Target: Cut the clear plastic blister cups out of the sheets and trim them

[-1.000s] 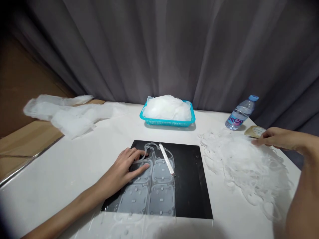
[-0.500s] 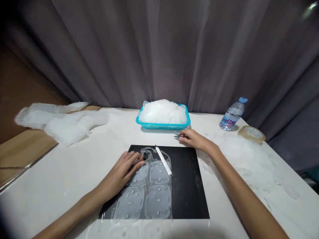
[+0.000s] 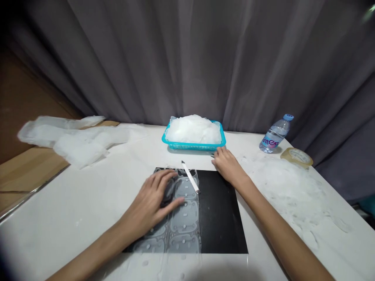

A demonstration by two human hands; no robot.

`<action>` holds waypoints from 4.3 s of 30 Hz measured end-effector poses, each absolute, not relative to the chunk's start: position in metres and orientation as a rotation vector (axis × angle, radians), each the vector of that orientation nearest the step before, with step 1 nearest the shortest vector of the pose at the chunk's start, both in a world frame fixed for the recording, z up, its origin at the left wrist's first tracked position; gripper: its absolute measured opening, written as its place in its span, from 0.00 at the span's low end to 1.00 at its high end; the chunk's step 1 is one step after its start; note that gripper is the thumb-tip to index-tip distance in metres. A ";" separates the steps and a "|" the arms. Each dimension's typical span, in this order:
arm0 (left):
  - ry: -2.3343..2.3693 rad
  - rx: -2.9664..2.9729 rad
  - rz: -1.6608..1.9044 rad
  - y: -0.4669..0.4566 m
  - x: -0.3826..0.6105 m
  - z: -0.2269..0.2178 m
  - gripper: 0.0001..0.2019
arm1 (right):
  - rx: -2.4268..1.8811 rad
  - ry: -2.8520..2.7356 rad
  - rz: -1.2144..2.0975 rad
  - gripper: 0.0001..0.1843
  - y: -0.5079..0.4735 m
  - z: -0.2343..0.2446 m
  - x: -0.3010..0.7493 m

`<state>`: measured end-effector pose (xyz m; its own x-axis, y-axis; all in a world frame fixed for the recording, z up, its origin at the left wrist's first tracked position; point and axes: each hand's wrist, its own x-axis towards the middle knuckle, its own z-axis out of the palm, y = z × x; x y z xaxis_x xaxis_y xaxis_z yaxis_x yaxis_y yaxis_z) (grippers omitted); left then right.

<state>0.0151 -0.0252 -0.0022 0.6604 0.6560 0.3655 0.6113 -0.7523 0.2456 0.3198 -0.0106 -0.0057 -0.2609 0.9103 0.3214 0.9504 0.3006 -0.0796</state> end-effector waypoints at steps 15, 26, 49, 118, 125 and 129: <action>0.857 2.773 0.289 -0.016 0.016 -0.010 0.39 | -1.648 -2.383 0.281 0.26 -0.016 0.013 0.262; 0.799 2.651 0.436 -0.016 0.015 -0.002 0.34 | -1.170 -2.078 0.421 0.21 -0.069 0.025 0.300; 0.803 2.494 0.517 -0.035 0.018 -0.007 0.26 | -1.171 -1.823 0.834 0.06 -0.100 -0.016 0.259; 0.769 2.581 0.521 -0.033 0.021 -0.011 0.24 | -1.223 -1.990 0.752 0.03 -0.097 -0.002 0.258; 0.771 2.608 0.512 -0.034 0.022 -0.009 0.24 | -1.213 -2.036 0.688 0.04 -0.096 -0.006 0.259; 0.768 2.616 0.511 -0.034 0.021 -0.010 0.23 | -1.148 -2.155 0.514 0.06 -0.098 -0.008 0.255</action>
